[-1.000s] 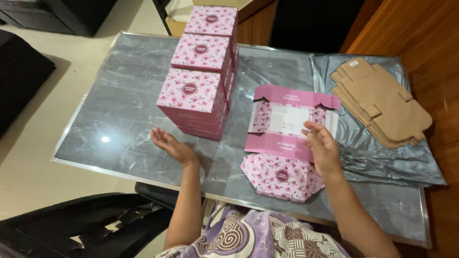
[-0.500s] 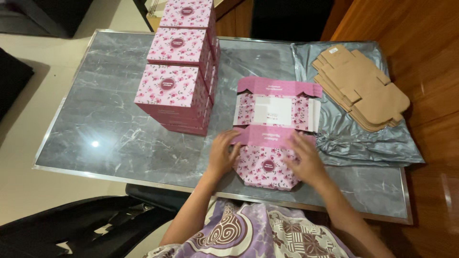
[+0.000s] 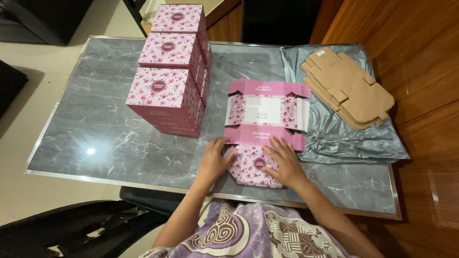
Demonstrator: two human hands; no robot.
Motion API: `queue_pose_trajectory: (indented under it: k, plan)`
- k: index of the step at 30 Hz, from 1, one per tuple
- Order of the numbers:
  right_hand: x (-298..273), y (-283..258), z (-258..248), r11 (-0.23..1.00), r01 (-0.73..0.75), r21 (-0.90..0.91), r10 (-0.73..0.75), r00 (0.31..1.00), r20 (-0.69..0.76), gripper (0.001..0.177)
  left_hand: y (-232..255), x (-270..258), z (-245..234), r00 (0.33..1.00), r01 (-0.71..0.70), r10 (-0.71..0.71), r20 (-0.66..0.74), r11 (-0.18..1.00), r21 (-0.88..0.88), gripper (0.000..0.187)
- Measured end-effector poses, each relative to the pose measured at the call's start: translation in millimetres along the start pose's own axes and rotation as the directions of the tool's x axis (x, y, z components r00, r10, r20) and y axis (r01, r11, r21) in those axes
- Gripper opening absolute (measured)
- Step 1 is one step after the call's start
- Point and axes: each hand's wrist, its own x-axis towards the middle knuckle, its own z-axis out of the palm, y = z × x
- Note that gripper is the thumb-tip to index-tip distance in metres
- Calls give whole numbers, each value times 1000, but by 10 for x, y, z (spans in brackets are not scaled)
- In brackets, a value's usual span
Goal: The person assembles small pink floral-patterned boxes by folding flat cardboard pieces into shape and securing them with adhesive tape. They repeatedly fold the flaps, apply tape to the seams, and stack the finished boxes on a marble table.
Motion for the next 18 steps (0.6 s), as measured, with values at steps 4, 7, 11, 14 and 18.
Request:
queue_pose_trajectory:
  k: [4,7,11,14,18]
  plan:
    - [90,-4,20,1000,-18,-21,18,1000,8,76,-18,-48,-293,954,-151,165,250,986,-77,80]
    - [108,-62,31,998,27,-61,-24,998,53,73,-31,-96,-398,907,-225,249,339,968,-110,87]
    - [77,-143,-4,997,57,-47,-53,996,76,75,-31,-173,-424,903,-249,245,353,968,-34,77]
    - [64,-176,-35,997,64,-30,-61,993,105,76,-68,-194,-453,914,-245,268,305,963,-111,58]
    - [57,-262,-129,993,115,-23,-108,976,190,76,-124,-171,-504,934,-209,274,230,940,-269,37]
